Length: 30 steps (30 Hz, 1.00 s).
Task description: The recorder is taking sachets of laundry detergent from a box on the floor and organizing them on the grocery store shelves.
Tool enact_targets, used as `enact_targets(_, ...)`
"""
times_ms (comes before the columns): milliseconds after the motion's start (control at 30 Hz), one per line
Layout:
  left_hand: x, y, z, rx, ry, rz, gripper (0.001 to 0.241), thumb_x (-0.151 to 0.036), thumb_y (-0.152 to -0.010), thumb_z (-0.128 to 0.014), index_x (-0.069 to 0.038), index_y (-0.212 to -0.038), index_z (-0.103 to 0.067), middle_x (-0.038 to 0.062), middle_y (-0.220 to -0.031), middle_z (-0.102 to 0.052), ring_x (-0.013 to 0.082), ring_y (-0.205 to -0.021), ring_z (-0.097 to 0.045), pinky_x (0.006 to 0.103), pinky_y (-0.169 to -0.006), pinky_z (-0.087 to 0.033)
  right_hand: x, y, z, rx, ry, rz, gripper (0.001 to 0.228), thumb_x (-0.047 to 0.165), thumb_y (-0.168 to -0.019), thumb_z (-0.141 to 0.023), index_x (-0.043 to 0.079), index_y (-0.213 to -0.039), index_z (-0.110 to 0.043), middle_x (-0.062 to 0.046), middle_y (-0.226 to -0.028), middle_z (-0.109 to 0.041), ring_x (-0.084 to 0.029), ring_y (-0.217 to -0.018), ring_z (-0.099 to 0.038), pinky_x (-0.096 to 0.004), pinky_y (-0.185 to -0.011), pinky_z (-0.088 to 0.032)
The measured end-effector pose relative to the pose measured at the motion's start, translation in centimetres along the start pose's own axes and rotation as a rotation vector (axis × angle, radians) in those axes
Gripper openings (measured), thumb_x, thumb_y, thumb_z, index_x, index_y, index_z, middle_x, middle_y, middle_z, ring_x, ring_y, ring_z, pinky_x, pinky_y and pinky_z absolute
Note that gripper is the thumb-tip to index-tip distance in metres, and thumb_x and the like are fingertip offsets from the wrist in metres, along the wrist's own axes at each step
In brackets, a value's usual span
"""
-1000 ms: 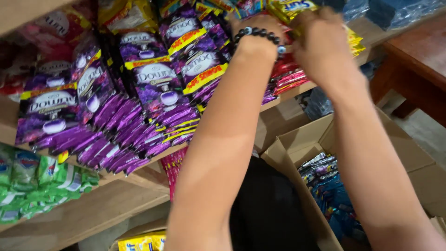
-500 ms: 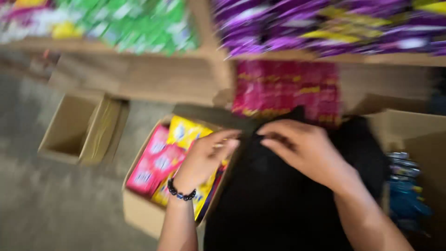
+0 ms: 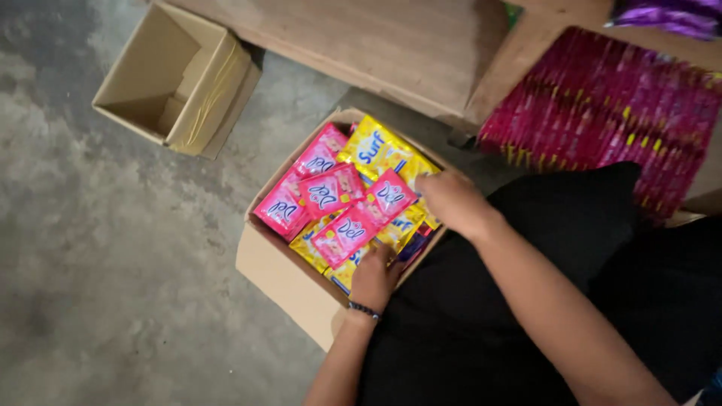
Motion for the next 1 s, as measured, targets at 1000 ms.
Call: enact_targets(1000,-2.2,-0.7,0.9,-0.166,-0.108,-0.154,0.074,-0.029,-0.082,-0.081,0.000,-0.142,-0.050,0.023,-0.134,-0.060,0.0396,-0.115,-0.062,0.0465,-0.094,-0.052,-0.7,-3.4,-7.2,0.004,-0.372,0.055,0.037,0.011,-0.083,-0.072,0.007,-0.116,-0.055,-0.016,-0.100,-0.072,-0.036,-0.095,-0.071,-0.046,-0.081,-0.055)
Point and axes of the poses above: each hand's wrist, its own y-axis away from the middle knuckle, its own z-axis out of the back of the hand, x = y × z, the point moved 10 cm from there along -y, towards the middle knuckle
